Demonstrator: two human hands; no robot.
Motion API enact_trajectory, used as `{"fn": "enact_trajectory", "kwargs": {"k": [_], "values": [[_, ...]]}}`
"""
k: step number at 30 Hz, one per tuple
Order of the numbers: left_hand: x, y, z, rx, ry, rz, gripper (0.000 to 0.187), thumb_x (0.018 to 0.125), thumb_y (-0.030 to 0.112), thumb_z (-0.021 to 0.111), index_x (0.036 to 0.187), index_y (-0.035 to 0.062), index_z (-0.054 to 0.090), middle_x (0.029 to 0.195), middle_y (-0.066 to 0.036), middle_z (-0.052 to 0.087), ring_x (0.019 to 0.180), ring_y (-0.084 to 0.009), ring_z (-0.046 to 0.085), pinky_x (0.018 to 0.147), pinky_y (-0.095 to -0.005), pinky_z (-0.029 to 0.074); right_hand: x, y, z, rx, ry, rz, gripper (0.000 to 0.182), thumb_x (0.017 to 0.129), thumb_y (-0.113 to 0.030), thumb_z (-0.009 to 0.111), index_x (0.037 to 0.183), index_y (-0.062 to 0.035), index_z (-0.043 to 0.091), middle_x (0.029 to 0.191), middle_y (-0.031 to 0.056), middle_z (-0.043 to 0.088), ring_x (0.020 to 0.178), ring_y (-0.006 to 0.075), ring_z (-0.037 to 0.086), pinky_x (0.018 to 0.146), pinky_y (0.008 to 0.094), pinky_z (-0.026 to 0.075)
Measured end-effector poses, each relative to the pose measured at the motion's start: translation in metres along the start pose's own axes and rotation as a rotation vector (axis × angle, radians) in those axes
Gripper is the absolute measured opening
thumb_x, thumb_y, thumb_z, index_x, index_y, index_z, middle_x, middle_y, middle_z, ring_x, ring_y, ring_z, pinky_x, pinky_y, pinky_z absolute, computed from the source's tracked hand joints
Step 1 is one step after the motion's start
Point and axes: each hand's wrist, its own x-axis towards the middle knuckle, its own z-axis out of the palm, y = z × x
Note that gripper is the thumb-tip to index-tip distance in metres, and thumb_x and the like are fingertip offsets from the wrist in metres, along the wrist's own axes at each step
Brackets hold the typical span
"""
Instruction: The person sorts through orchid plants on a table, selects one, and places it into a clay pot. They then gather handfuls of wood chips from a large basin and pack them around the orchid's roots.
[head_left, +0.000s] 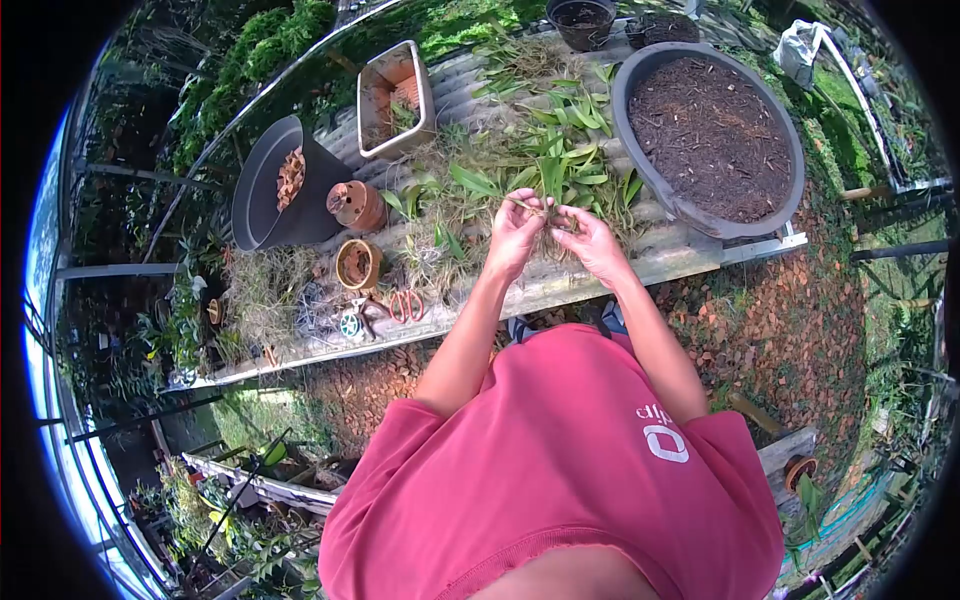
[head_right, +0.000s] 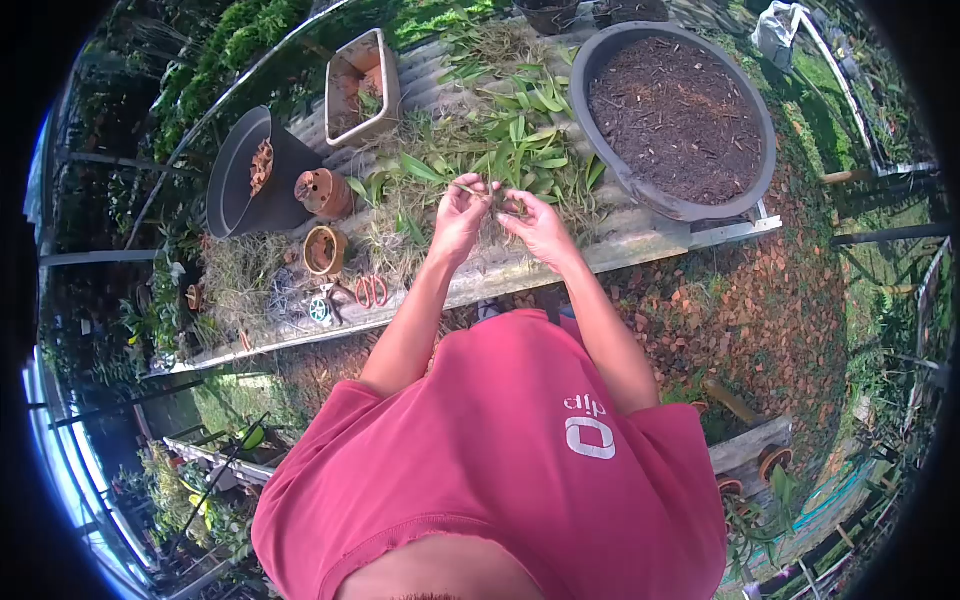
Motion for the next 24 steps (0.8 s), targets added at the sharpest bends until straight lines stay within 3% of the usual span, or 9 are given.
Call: {"fn": "enact_trajectory", "kwargs": {"k": [3,5,8,10,11,14,18,24], "values": [[-0.013,0.024,-0.028,-0.052,0.003,0.012,0.054,0.092,-0.008,0.066,0.14,-0.0007,0.043,0.125,-0.007,0.057,0.124,-0.0215,0.061,0.105,-0.0328,0.049,-0.001,0.013,0.041,-0.047,0.066,-0.109,0.04,0.095,-0.004,0.072,0.134,-0.0037,0.061,0.118,0.0017,0.067,0.093,0.0055,0.062,0.08,0.0225,0.05],[-0.022,0.04,-0.047,-0.061,0.001,-0.024,0.061,0.092,-0.006,0.066,0.147,-0.0018,0.038,0.128,-0.008,0.056,0.127,-0.0222,0.059,0.107,-0.034,0.048,0.008,0.031,0.062,-0.114,0.134,-0.2,0.025,0.095,0.001,0.069,0.12,-0.0019,0.069,0.111,0.0012,0.068,0.091,0.0045,0.061,0.078,0.0212,0.049],[-0.034,0.058,-0.069,-0.097,0.028,-0.159,0.051,0.096,0.012,0.071,0.142,0.0023,0.05,0.129,-0.007,0.058,0.118,-0.0163,0.059,0.098,-0.0308,0.05,0.01,0.044,0.084,-0.203,0.178,-0.275,0.016,0.094,0.002,0.068,0.108,-0.0009,0.074,0.108,0.0024,0.069,0.088,0.0062,0.062,0.074,0.0216,0.048],[-0.035,0.066,-0.078,0.089,0.09,-0.231,0.04,0.098,0.024,0.073,0.132,0.0055,0.062,0.119,-0.003,0.063,0.104,-0.0104,0.06,0.087,-0.0281,0.052,0.001,0.035,0.098,-0.408,0.198,-0.318,0.021,0.093,0.006,0.066,0.112,0.0003,0.073,0.112,0.0045,0.068,0.098,0.0103,0.063,0.082,0.0248,0.051],[-0.037,0.068,-0.081,0.1,0.088,-0.249,0.039,0.098,0.023,0.072,0.131,0.0052,0.062,0.117,-0.002,0.064,0.102,-0.0097,0.06,0.086,-0.0279,0.053,-0.001,0.033,0.104,-0.511,0.207,-0.34,0.023,0.093,0.008,0.065,0.114,0.001,0.072,0.113,0.0055,0.067,0.103,0.0123,0.064,0.085,0.0264,0.053],[-0.038,0.068,-0.086,0.127,0.053,-0.29,0.035,0.1,0.021,0.069,0.13,0.0043,0.062,0.112,-0.001,0.065,0.096,-0.0082,0.06,0.082,-0.0278,0.055,0.001,0.038,0.107,-0.543,0.26,-0.447,0.026,0.087,0.002,0.071,0.112,-0.0014,0.074,0.111,0.0046,0.069,0.098,0.0152,0.066,0.08,0.0265,0.051],[-0.034,0.055,-0.085,0.19,0.011,-0.255,0.03,0.102,0.018,0.066,0.127,0.002,0.062,0.109,-0.001,0.065,0.092,-0.0083,0.06,0.082,-0.0273,0.056,-0.004,0.036,0.101,-0.419,0.131,-0.431,0.037,0.087,-0.004,0.075,0.124,-0.0024,0.069,0.129,0.0087,0.061,0.121,0.0202,0.059,0.102,0.0326,0.048],[-0.017,0.048,-0.08,0.453,0.049,-0.184,0.025,0.103,0.017,0.064,0.123,0.0015,0.063,0.108,-0.004,0.065,0.094,-0.0101,0.062,0.083,-0.0276,0.056,0.008,0.053,0.063,-0.218,0.226,-0.28,0.058,0.092,-0.017,0.077,0.143,-0.0022,0.054,0.14,0.0156,0.058,0.128,0.0259,0.058,0.105,0.0397,0.048]]}}
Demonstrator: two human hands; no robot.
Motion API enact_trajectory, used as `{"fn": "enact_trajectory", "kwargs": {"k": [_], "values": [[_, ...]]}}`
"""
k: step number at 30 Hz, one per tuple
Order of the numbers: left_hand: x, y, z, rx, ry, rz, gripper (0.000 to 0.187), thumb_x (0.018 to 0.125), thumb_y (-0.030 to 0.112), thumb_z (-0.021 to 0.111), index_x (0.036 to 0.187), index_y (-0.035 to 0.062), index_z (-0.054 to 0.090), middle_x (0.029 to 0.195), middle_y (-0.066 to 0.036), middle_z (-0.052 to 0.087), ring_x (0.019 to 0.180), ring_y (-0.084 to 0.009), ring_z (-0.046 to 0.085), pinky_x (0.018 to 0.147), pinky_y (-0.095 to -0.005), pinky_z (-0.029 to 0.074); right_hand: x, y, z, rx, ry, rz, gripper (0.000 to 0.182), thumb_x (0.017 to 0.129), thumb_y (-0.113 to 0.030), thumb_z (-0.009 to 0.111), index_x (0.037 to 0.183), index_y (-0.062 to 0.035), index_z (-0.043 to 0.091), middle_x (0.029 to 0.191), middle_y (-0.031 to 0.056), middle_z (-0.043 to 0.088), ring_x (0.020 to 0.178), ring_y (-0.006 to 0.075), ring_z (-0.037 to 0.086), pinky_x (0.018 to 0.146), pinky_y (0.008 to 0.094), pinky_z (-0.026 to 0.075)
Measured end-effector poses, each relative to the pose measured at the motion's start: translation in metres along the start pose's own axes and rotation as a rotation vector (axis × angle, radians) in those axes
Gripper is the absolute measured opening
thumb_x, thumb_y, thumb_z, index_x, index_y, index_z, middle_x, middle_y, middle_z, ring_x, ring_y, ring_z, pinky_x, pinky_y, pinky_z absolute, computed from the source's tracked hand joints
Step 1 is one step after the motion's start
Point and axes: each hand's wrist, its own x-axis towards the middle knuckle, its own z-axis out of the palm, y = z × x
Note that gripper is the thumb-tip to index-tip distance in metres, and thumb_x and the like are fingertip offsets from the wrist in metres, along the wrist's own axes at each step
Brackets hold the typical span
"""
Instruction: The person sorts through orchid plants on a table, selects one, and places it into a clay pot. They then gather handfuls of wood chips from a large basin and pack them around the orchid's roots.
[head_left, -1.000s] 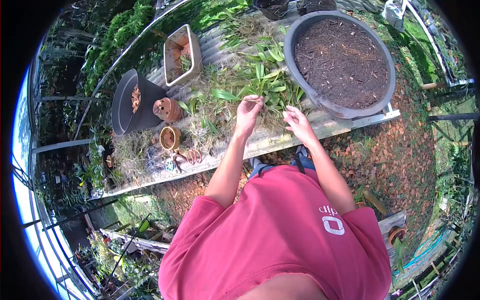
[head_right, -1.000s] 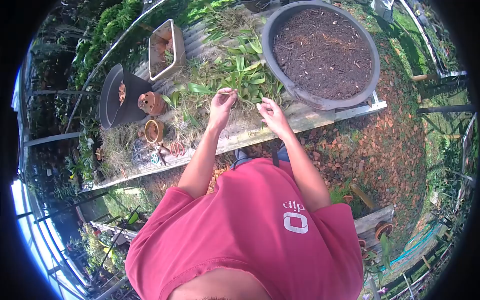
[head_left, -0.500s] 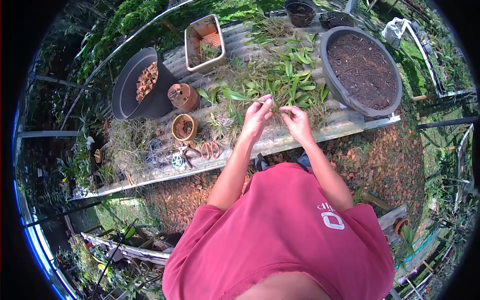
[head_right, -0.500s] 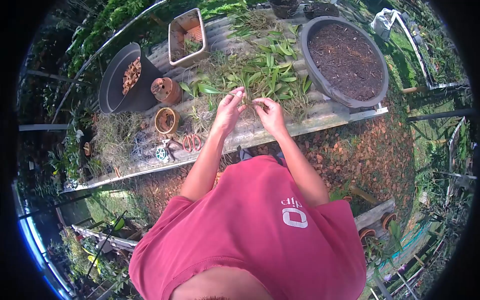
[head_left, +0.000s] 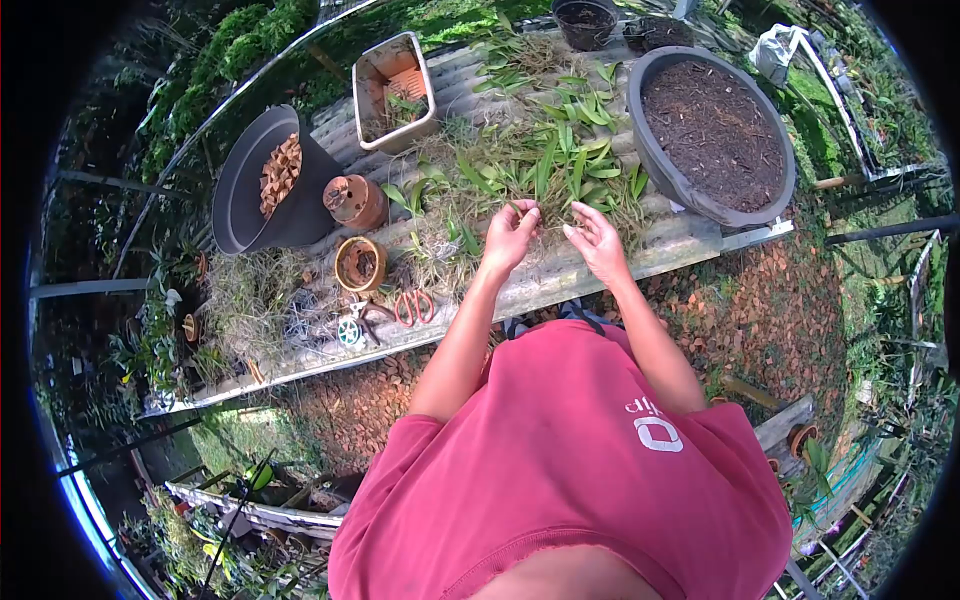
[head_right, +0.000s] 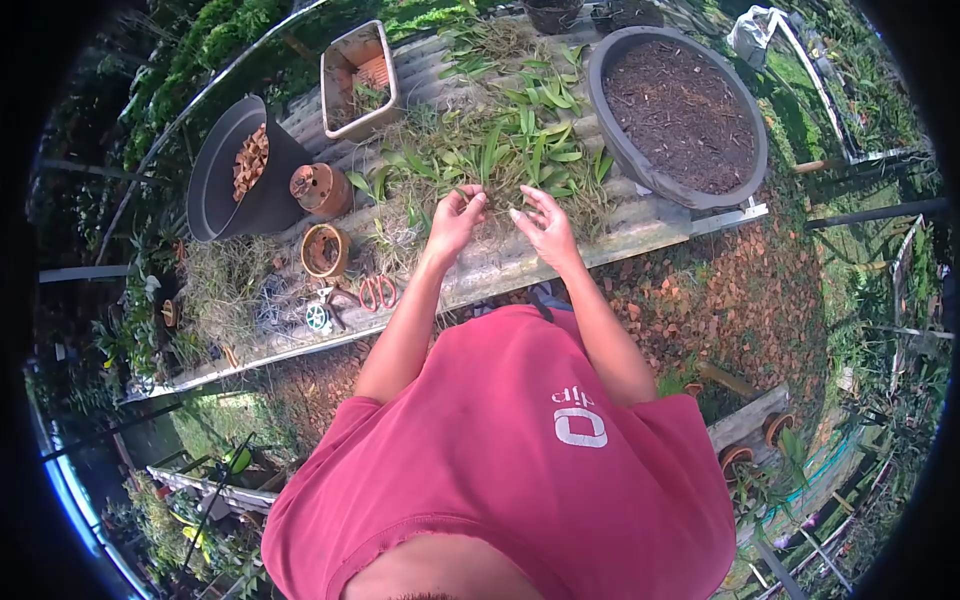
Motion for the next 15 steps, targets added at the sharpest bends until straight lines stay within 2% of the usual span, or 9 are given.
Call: {"fn": "enact_trajectory", "kwargs": {"k": [3,4,7,8,11,13,15], "values": [[0.02,-0.022,0.005,0.023,0.038,0.015,0.026,0.103,0.017,0.063,0.123,0.0013,0.059,0.11,-0.007,0.064,0.099,-0.0155,0.065,0.086,-0.0325,0.061,0.011,0.043,-0.042,-0.11,0.078,0.217,0.061,0.094,-0.02,0.075,0.146,-0.0017,0.049,0.147,0.0204,0.054,0.131,0.0279,0.056,0.105,0.0404,0.048],[0.02,-0.02,0.01,0.019,0.056,-0.007,0.026,0.104,0.017,0.062,0.124,0.001,0.058,0.111,-0.007,0.064,0.099,-0.016,0.065,0.086,-0.0326,0.061,0.015,0.069,-0.057,-0.175,0.159,0.281,0.06,0.094,-0.022,0.073,0.145,-0.0004,0.049,0.142,0.0237,0.056,0.128,0.032,0.058,0.103,0.0411,0.05],[0.024,-0.03,0.023,-0.008,0.113,-0.065,0.028,0.104,0.017,0.062,0.125,-0.0005,0.056,0.111,-0.009,0.064,0.099,-0.0174,0.067,0.086,-0.0334,0.061,0.028,0.13,-0.101,-0.599,0.333,0.276,0.062,0.091,-0.02,0.074,0.145,-0.0008,0.05,0.137,0.0231,0.06,0.118,0.0325,0.064,0.1,0.0403,0.052],[0.025,-0.033,0.028,-0.012,0.126,-0.083,0.028,0.104,0.017,0.062,0.125,-0.0006,0.056,0.111,-0.009,0.064,0.1,-0.0175,0.067,0.086,-0.0335,0.061,0.036,0.128,-0.113,-0.664,0.323,0.326,0.067,0.089,-0.025,0.075,0.144,0.0021,0.048,0.137,0.027,0.058,0.122,0.0375,0.059,0.107,0.0438,0.047],[0.032,-0.04,0.04,0.016,0.142,-0.121,0.026,0.104,0.017,0.062,0.123,0.0001,0.056,0.111,-0.008,0.064,0.099,-0.0173,0.067,0.087,-0.0338,0.061,0.067,0.135,-0.139,-0.947,0.42,0.323,0.068,0.088,-0.029,0.071,0.141,0.0062,0.047,0.131,0.0269,0.058,0.127,0.0422,0.051,0.11,0.0479,0.041],[0.033,-0.039,0.049,0.045,0.146,-0.131,0.025,0.104,0.016,0.061,0.122,0.0004,0.056,0.111,-0.008,0.063,0.1,-0.0171,0.067,0.088,-0.034,0.061,0.091,0.137,-0.158,-1.042,0.336,0.551,0.073,0.088,-0.031,0.071,0.143,0.0078,0.044,0.131,0.0268,0.057,0.131,0.0416,0.048,0.111,0.0484,0.04],[0.034,-0.034,0.057,0.051,0.135,-0.144,0.022,0.105,0.015,0.06,0.121,0.0007,0.056,0.113,-0.009,0.063,0.101,-0.0172,0.066,0.091,-0.0347,0.061,0.104,0.156,-0.168,-1.057,0.269,0.634,0.073,0.087,-0.035,0.073,0.143,0.0025,0.045,0.14,0.0287,0.049,0.135,0.0419,0.045,0.111,0.0499,0.041]]}}
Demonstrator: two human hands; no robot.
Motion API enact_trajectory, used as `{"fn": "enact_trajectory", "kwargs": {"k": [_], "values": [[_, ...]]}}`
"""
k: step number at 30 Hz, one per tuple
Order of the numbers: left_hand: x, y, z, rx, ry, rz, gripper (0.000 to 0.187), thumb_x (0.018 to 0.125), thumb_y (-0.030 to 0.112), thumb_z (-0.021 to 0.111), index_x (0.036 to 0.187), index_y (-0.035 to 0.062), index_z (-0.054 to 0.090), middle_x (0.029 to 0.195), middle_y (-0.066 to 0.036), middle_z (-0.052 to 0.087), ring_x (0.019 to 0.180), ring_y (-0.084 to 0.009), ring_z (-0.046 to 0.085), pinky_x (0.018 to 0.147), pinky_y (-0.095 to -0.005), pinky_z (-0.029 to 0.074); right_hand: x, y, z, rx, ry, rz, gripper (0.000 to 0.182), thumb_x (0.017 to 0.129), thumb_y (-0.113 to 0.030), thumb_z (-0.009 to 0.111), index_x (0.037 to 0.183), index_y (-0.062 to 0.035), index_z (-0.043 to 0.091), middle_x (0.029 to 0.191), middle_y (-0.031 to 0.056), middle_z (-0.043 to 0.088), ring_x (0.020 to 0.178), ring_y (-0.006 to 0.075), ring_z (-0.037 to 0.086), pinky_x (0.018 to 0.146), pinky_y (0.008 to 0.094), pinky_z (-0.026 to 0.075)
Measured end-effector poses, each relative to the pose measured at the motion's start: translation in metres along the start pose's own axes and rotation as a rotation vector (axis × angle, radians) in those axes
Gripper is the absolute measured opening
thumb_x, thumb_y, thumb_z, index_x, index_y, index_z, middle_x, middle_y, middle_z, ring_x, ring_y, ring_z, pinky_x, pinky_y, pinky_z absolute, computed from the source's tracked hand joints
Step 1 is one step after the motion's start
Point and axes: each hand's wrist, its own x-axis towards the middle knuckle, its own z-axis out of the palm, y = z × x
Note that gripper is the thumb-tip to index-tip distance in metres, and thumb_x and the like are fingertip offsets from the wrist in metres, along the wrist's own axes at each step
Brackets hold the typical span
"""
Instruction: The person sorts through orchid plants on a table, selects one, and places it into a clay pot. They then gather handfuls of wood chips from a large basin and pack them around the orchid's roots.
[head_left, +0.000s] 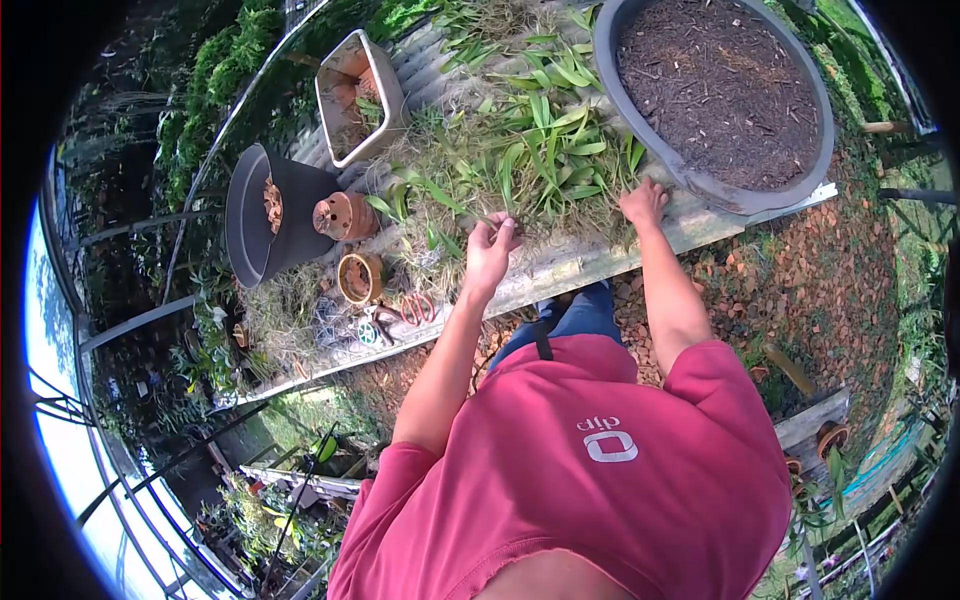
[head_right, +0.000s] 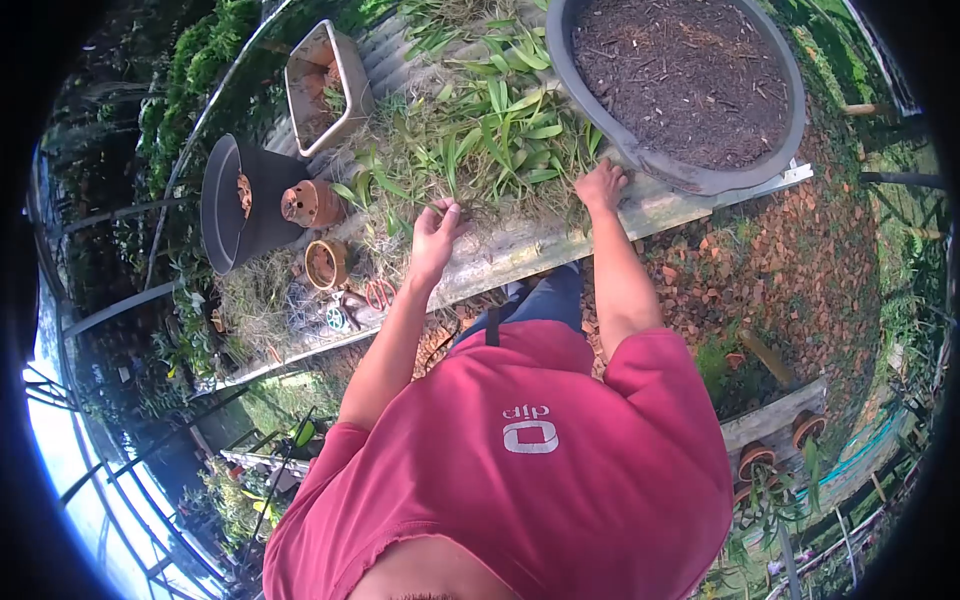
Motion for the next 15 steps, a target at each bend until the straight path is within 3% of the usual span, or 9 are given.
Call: {"fn": "enact_trajectory", "kwargs": {"k": [2,3,6,7,10,11,15], "values": [[0.0,0.001,0.004,0.002,-0.002,-0.012,0.022,0.105,0.014,0.06,0.121,0.0007,0.056,0.115,-0.009,0.062,0.101,-0.0176,0.066,0.092,-0.035,0.06,0.011,-0.001,-0.006,0.011,-0.111,0.057,0.071,0.087,-0.036,0.073,0.142,-0.0004,0.047,0.146,0.0301,0.042,0.137,0.0422,0.044,0.11,0.0507,0.043],[0.003,0.0,0.006,0.005,-0.004,-0.034,0.022,0.105,0.015,0.06,0.121,0.0007,0.056,0.117,-0.01,0.062,0.103,-0.0186,0.066,0.093,-0.0354,0.06,0.01,-0.006,-0.009,0.041,-0.099,0.103,0.073,0.087,-0.038,0.075,0.147,-0.0051,0.048,0.14,0.0259,0.052,0.14,0.0392,0.042,0.115,0.0478,0.038],[0.01,0.0,0.017,0.033,0.011,-0.081,0.023,0.105,0.015,0.06,0.122,0.0006,0.056,0.119,-0.01,0.062,0.104,-0.02,0.067,0.093,-0.0357,0.06,0.022,-0.001,0.005,0.126,-0.13,-0.016,0.068,0.086,-0.037,0.077,0.143,-0.0067,0.054,0.14,0.0254,0.052,0.138,0.039,0.044,0.114,0.0456,0.04],[0.01,0.002,0.023,0.05,0.02,-0.106,0.024,0.105,0.016,0.06,0.122,0.0001,0.056,0.118,-0.011,0.061,0.104,-0.0205,0.067,0.094,-0.0361,0.06,0.017,0.0,0.008,0.16,-0.07,-0.046,0.052,0.086,-0.029,0.077,0.13,-0.0059,0.064,0.13,0.0236,0.057,0.131,0.0387,0.05,0.11,0.0441,0.043],[0.017,-0.006,0.032,-0.06,-0.016,-0.099,0.026,0.105,0.018,0.061,0.122,-0.0004,0.056,0.115,-0.01,0.061,0.103,-0.0198,0.067,0.093,-0.0351,0.06,0.016,-0.005,0.021,0.36,0.141,-0.189,0.038,0.086,-0.022,0.076,0.119,-0.0048,0.068,0.121,0.0225,0.059,0.122,0.0383,0.054,0.106,0.0455,0.046],[0.017,-0.004,0.035,-0.064,-0.008,-0.101,0.026,0.104,0.019,0.061,0.122,0.0001,0.056,0.111,-0.008,0.061,0.104,-0.0191,0.067,0.091,-0.0342,0.06,0.006,-0.014,0.013,0.386,0.269,-0.281,0.028,0.087,-0.014,0.074,0.112,-0.0025,0.069,0.115,0.0216,0.058,0.115,0.0388,0.056,0.101,0.0454,0.047],[0.019,-0.004,0.026,-0.044,0.035,-0.066,0.031,0.103,0.019,0.063,0.125,-0.0021,0.056,0.108,-0.008,0.059,0.094,-0.0145,0.064,0.088,-0.0326,0.062,-0.014,-0.046,-0.02,0.494,0.413,-0.504,0.023,0.088,-0.004,0.071,0.11,0.0028,0.067,0.122,0.0195,0.054,0.109,0.0377,0.059,0.093,0.0452,0.051]]}}
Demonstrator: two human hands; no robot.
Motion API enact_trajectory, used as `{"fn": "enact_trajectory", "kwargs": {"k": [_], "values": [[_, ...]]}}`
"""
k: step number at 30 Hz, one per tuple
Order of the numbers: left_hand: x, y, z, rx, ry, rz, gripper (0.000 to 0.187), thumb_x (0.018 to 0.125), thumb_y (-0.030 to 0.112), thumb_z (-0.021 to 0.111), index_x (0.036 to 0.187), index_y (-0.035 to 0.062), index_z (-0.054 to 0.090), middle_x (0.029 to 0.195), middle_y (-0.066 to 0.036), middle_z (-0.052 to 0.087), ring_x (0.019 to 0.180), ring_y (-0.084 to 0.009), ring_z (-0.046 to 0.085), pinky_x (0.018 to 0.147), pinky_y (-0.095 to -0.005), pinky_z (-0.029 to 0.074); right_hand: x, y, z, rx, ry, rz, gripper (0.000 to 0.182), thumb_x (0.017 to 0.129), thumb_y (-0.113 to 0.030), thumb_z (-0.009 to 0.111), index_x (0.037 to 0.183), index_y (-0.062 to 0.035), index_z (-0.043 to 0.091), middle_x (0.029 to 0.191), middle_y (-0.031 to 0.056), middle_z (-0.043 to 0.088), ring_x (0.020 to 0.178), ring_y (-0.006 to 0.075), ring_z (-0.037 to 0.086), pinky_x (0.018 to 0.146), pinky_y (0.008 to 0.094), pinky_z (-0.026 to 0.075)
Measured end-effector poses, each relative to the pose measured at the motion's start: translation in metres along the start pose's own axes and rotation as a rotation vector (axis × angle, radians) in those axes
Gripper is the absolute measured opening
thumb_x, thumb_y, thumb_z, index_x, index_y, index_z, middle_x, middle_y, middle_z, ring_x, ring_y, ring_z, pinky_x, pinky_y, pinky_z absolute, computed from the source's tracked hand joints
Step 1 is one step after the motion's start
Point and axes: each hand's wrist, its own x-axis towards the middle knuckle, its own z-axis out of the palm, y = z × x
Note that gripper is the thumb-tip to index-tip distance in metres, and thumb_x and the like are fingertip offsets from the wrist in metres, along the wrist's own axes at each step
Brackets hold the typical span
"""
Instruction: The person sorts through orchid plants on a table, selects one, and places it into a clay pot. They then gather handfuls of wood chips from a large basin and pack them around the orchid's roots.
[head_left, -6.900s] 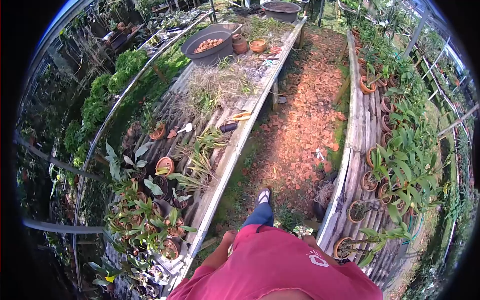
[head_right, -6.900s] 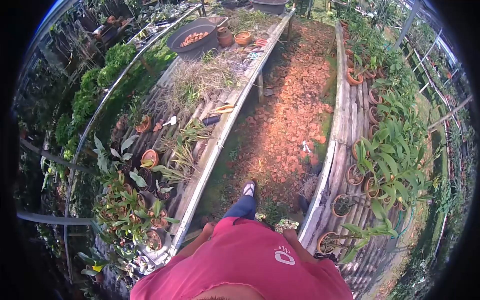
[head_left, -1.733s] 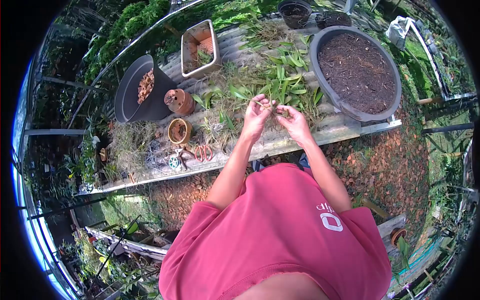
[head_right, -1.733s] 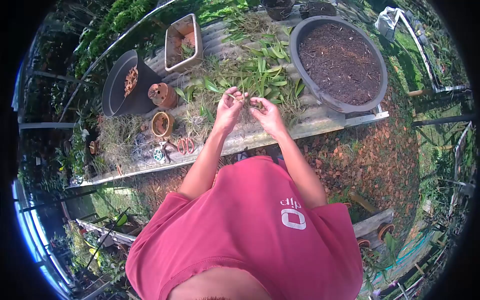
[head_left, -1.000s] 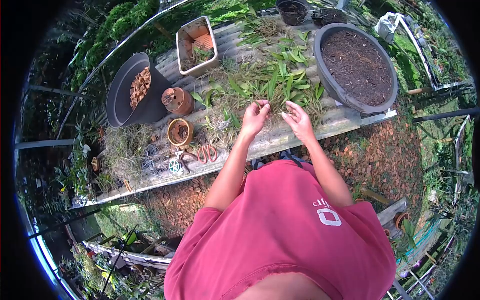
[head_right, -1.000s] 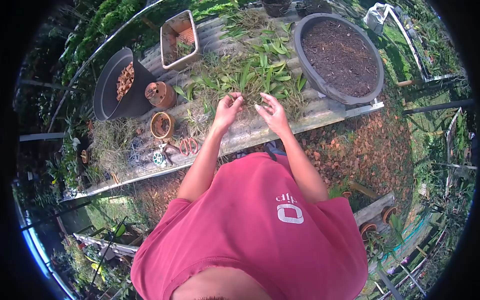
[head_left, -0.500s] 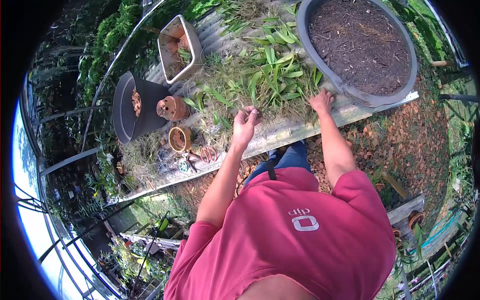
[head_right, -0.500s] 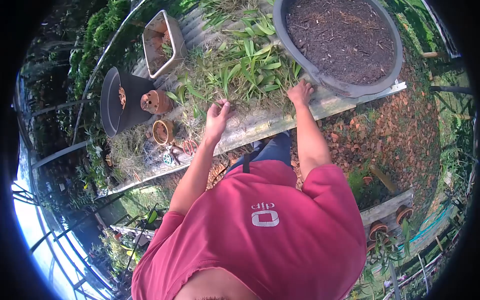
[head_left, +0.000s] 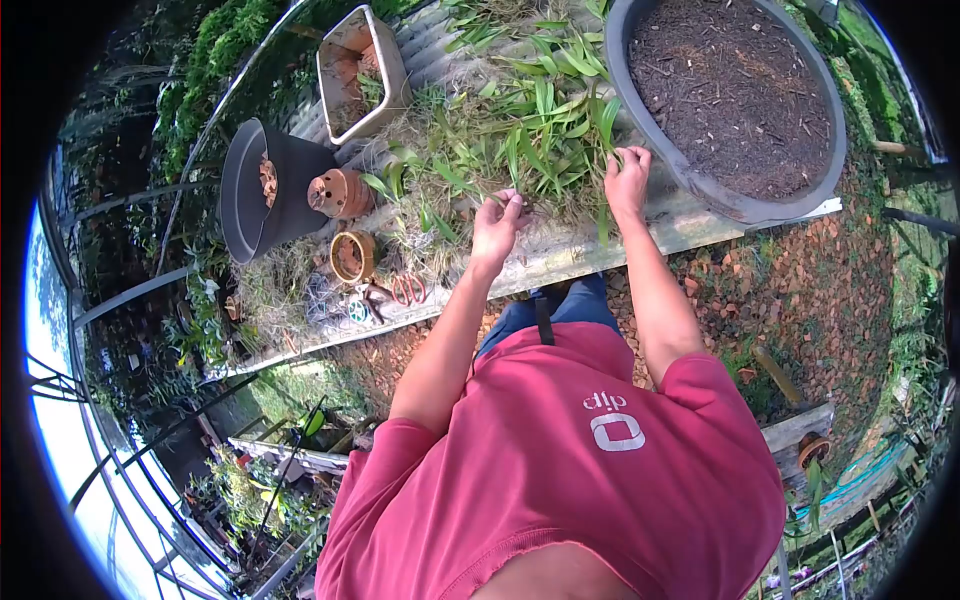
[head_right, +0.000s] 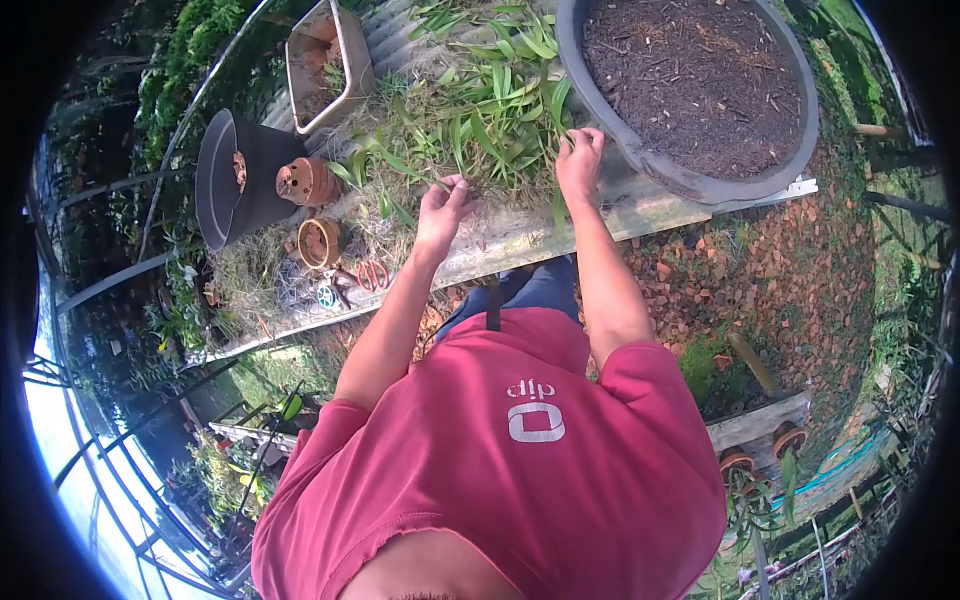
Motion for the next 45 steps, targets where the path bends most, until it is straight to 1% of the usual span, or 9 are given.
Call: {"fn": "enact_trajectory", "kwargs": {"k": [13,21,25,31,32,35,37,42,45], "values": [[0.004,0.011,-0.078,-0.282,0.136,0.122,0.018,0.105,0.015,0.058,0.118,0.0013,0.059,0.1,-0.002,0.06,0.085,-0.0104,0.06,0.084,-0.032,0.061,0.015,-0.145,-0.053,0.09,0.11,-0.325,0.025,0.093,-0.003,0.066,0.117,-0.0003,0.069,0.13,0.0198,0.052,0.101,0.0317,0.063,0.088,0.0407,0.053],[0.038,-0.012,-0.11,-0.145,0.169,0.047,0.024,0.104,0.019,0.062,0.119,0.0006,0.061,0.1,-0.003,0.059,0.085,-0.0112,0.06,0.087,-0.0334,0.062,0.037,-0.165,-0.057,0.049,0.289,-0.174,0.026,0.091,-0.015,0.073,0.112,0.0011,0.074,0.126,0.0207,0.055,0.098,0.0324,0.067,0.091,0.0404,0.052],[0.05,-0.018,-0.104,-0.081,0.062,0.024,0.025,0.102,0.019,0.063,0.118,-0.0002,0.061,0.098,-0.009,0.065,0.076,-0.0132,0.062,0.067,-0.0294,0.061,0.033,-0.138,-0.038,0.383,0.282,0.032,0.029,0.092,-0.015,0.076,0.113,0.0047,0.073,0.128,0.0163,0.055,0.098,0.0234,0.068,0.089,0.0341,0.054],[0.05,0.009,-0.026,-0.046,-0.308,-0.07,0.051,0.102,0.026,0.065,0.134,-0.0103,0.048,0.129,-0.019,0.061,0.108,-0.0247,0.067,0.094,-0.0439,0.061,0.022,-0.164,-0.055,0.538,0.352,0.252,0.03,0.096,-0.007,0.072,0.12,0.01,0.068,0.113,0.0119,0.069,0.095,0.0126,0.065,0.083,0.026,0.051],[0.05,0.017,-0.016,-0.137,-0.379,-0.154,0.063,0.102,0.029,0.065,0.14,-0.015,0.039,0.147,-0.027,0.047,0.125,-0.0303,0.06,0.106,-0.047,0.054,0.024,-0.16,-0.062,0.612,0.31,0.29,0.036,0.094,-0.01,0.075,0.121,0.0111,0.067,0.131,0.0154,0.055,0.103,0.0198,0.067,0.087,0.0315,0.054],[0.079,0.003,0.002,-0.166,-0.331,-0.179,0.07,0.103,0.03,0.064,0.145,-0.0163,0.033,0.151,-0.029,0.041,0.133,-0.0316,0.053,0.11,-0.0454,0.05,0.033,-0.137,-0.063,0.628,0.327,0.326,0.037,0.095,-0.012,0.074,0.122,0.0111,0.066,0.13,0.0154,0.057,0.101,0.0197,0.066,0.088,0.0311,0.052],[0.074,0.018,-0.01,-0.189,-0.41,-0.148,0.083,0.105,0.05,0.052,0.156,-0.0088,0.022,0.156,-0.028,0.037,0.138,-0.0354,0.048,0.111,-0.049,0.046,0.018,-0.187,-0.077,0.714,0.304,0.4,0.036,0.096,-0.012,0.072,0.124,0.0093,0.066,0.111,0.0117,0.07,0.097,0.0177,0.065,0.09,0.0306,0.05],[-0.013,0.09,-0.059,-0.42,-0.654,0.049,0.095,0.101,0.072,0.034,0.162,0.0024,0.013,0.159,-0.024,0.036,0.138,-0.0398,0.047,0.112,-0.0535,0.043,-0.014,-0.208,-0.034,0.878,0.181,0.393,0.031,0.099,-0.009,0.069,0.124,0.0079,0.065,0.111,0.0096,0.071,0.098,0.0134,0.064,0.088,0.0276,0.049],[-0.02,0.088,-0.075,-0.378,-0.525,0.104,0.092,0.101,0.058,0.056,0.164,0.0093,0.01,0.158,-0.024,0.038,0.138,-0.0367,0.047,0.106,-0.0495,0.05,-0.032,-0.218,0.001,0.958,-0.007,0.372,0.028,0.1,-0.009,0.067,0.123,0.0058,0.065,0.114,0.006,0.067,0.097,0.0101,0.063,0.085,0.0252,0.05]]}}
